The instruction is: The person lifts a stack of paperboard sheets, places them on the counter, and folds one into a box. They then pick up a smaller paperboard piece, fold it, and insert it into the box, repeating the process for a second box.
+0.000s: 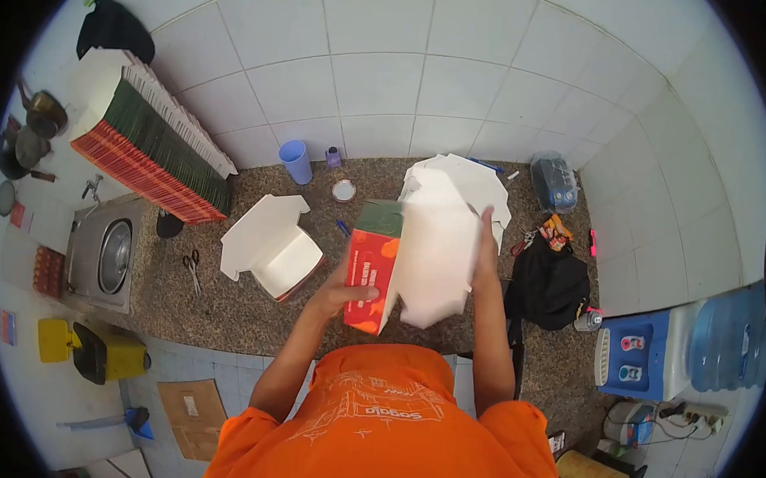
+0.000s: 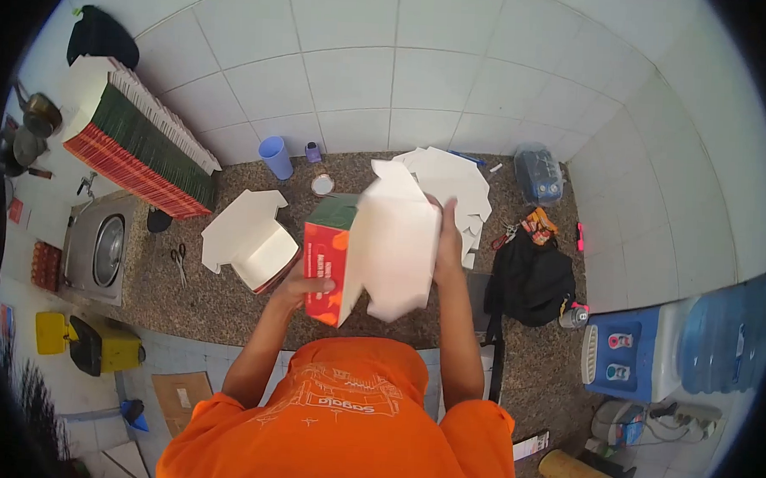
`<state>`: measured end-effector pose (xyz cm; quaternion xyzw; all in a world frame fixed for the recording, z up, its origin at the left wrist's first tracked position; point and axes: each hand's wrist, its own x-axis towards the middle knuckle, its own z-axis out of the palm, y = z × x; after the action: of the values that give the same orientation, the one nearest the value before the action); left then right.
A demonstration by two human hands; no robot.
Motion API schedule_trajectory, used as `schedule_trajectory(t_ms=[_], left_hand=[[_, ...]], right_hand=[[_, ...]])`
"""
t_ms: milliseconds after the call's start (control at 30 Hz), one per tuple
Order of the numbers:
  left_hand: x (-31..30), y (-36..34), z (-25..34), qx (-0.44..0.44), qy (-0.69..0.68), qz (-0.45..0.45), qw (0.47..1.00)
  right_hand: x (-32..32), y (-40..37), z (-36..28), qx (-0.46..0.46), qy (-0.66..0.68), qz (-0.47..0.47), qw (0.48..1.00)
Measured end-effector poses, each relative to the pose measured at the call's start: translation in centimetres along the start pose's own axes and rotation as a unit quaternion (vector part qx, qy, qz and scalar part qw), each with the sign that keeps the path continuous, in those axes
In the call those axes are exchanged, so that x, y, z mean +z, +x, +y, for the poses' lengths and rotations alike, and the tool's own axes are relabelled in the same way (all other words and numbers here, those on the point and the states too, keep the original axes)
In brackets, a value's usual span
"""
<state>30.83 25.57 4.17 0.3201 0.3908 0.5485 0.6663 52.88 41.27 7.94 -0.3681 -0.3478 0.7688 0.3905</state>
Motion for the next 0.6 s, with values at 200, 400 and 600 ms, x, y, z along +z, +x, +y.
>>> schedule_trajectory(t_ms=[200, 400, 600], left_hand=[[-2.1, -0.4, -4.4, -0.008, 0.084, -0.028, 0.996], [1.4, 0.8, -5.2, -0.009, -0.079, -0.047, 0.996], [-3.1, 0.8, -6.3, 0.213, 0.375, 0.003, 0.902]], right_hand=[[-2.5, -0.6, 8.5, -0.225, -0.283, 0.072, 0.930], [-6.2, 2.6, 10.4, -0.191, -0.447, -0.068, 0.871], [-1.6, 2.2, 14.0, 0.025, -0.201, -0.152, 0.967]])
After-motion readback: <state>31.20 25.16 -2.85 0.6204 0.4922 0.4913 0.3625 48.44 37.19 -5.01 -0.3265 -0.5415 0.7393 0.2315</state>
